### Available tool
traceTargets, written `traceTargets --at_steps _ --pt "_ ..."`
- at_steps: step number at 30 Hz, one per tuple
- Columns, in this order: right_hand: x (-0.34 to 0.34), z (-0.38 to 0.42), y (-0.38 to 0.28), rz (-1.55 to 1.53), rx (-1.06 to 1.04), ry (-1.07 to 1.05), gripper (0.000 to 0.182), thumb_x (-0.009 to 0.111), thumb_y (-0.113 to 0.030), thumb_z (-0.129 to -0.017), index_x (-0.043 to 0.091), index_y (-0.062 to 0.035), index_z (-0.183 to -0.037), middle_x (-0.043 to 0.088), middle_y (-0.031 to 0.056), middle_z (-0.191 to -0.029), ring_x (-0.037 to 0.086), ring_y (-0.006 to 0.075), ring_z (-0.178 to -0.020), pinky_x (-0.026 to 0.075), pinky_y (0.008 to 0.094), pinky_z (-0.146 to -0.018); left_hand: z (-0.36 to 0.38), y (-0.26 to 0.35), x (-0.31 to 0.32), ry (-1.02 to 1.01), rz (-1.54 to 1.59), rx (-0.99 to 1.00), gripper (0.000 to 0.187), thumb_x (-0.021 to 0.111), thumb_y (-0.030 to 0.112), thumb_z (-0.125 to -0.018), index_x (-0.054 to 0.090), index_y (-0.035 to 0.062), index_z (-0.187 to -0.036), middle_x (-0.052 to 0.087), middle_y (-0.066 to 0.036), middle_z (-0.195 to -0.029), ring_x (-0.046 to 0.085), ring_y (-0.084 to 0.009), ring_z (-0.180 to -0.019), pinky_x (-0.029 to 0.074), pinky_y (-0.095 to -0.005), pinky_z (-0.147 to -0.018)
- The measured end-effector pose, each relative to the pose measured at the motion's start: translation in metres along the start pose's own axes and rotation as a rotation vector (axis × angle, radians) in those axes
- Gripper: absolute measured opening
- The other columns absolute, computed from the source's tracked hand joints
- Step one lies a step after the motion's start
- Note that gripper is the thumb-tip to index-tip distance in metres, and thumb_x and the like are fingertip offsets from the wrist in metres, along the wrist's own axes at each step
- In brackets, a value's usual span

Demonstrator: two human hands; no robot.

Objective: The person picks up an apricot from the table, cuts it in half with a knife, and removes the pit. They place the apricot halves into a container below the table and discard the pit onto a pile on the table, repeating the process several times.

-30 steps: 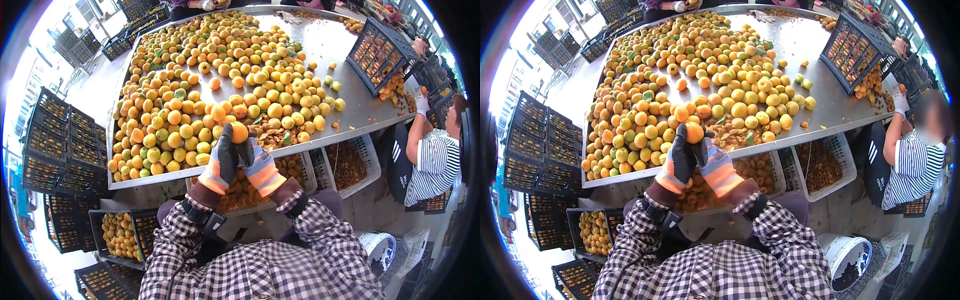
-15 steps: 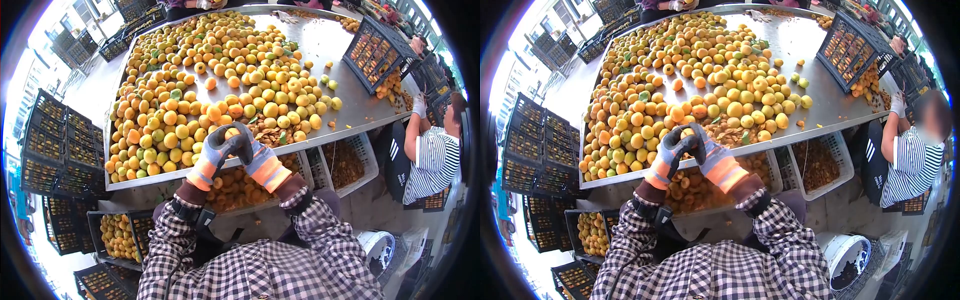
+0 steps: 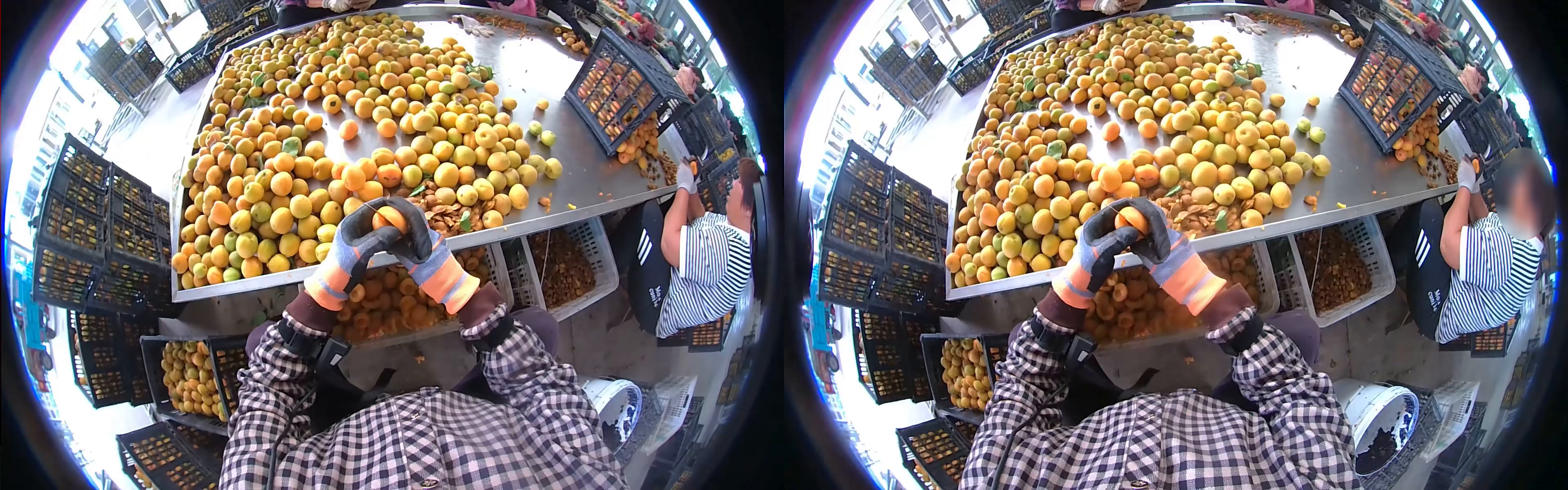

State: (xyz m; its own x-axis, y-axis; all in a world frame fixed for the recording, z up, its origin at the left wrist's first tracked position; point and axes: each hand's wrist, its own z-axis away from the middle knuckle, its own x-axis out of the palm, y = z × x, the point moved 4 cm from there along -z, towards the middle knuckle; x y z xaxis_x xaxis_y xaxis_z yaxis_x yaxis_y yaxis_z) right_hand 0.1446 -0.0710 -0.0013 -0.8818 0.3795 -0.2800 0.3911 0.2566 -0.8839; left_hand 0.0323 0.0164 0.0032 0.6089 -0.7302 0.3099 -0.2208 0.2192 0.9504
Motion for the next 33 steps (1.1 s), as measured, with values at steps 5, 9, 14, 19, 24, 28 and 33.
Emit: traceTargets --at_steps 5,9,14,19,24,28,33 --pt "0.003 0.004 0.008 0.011 0.034 -0.037 0.055 0.068 -0.014 -0.087 0.043 -0.0085 -0.135 0.061 0.0137 -0.12 0.06 0.0275 -0.114 0.049 0.0352 -0.093 0.002 -0.002 0.002 -0.025 0.061 0.018 0.053 0.072 0.015 -0.081 0.053 -0.0006 -0.129 0.062 -0.006 -0.119 0.058 -0.0158 -0.11 0.047 -0.0313 -0.096" --pt "-0.008 -0.004 0.01 -0.376 0.043 0.096 0.058 0.065 -0.005 -0.089 0.039 -0.0087 -0.14 0.061 0.0087 -0.117 0.057 0.0142 -0.105 0.048 0.0293 -0.089 0.01 0.002 0.006 -0.017 0.052 -0.009 0.06 0.072 0.019 -0.079 0.051 -0.0003 -0.132 0.06 -0.008 -0.12 0.057 -0.016 -0.111 0.046 -0.0308 -0.097" --pt "-0.022 -0.004 0.006 -0.291 0.226 0.006 0.052 0.062 -0.003 -0.091 0.041 -0.0078 -0.138 0.06 0.0041 -0.117 0.055 0.0092 -0.103 0.048 0.026 -0.086 0.009 0.019 0.017 -0.061 0.114 -0.029 0.061 0.062 0.013 -0.08 0.046 -0.0005 -0.138 0.061 -0.007 -0.111 0.061 -0.0136 -0.094 0.051 -0.0269 -0.08" --pt "-0.048 -0.001 -0.012 -0.281 0.241 -0.335 0.051 0.061 -0.004 -0.092 0.042 -0.0071 -0.139 0.057 0.0046 -0.123 0.054 0.0081 -0.105 0.049 0.025 -0.083 0.006 0.021 -0.005 0.01 -0.029 -0.027 0.054 0.069 0.018 -0.087 0.049 0.0018 -0.134 0.061 -0.006 -0.113 0.061 -0.0117 -0.096 0.052 -0.0246 -0.082" --pt "-0.061 -0.004 -0.024 -0.172 0.23 -0.279 0.046 0.064 -0.007 -0.09 0.049 -0.0039 -0.134 0.059 0.0059 -0.127 0.057 0.0083 -0.108 0.05 0.0246 -0.089 0.008 0.012 0.002 0.016 0.177 -0.108 0.05 0.066 0.015 -0.088 0.05 0.0032 -0.133 0.063 -0.008 -0.115 0.063 -0.0142 -0.101 0.054 -0.027 -0.084" --pt "-0.071 -0.016 -0.027 -0.631 0.205 0.292 0.016 0.056 -0.005 -0.093 0.06 -0.0019 -0.108 0.059 -0.0006 -0.073 0.048 0.0033 -0.055 0.038 0.0187 -0.048 0.012 0.007 0.029 -0.036 0.057 -0.203 0.044 0.062 0.016 -0.091 0.051 0.0064 -0.133 0.062 -0.004 -0.099 0.062 -0.012 -0.084 0.052 -0.0229 -0.068" --pt "-0.068 -0.028 -0.036 -0.823 -0.052 0.574 0.022 0.055 -0.023 -0.099 0.053 -0.0037 -0.109 0.052 0.0049 -0.065 0.039 0.0091 -0.039 0.033 0.0228 -0.033 0.015 -0.009 0.04 -0.139 -0.098 -0.252 0.041 0.062 0.012 -0.09 0.052 0.0073 -0.129 0.061 -0.002 -0.101 0.06 -0.008 -0.084 0.05 -0.0219 -0.065"
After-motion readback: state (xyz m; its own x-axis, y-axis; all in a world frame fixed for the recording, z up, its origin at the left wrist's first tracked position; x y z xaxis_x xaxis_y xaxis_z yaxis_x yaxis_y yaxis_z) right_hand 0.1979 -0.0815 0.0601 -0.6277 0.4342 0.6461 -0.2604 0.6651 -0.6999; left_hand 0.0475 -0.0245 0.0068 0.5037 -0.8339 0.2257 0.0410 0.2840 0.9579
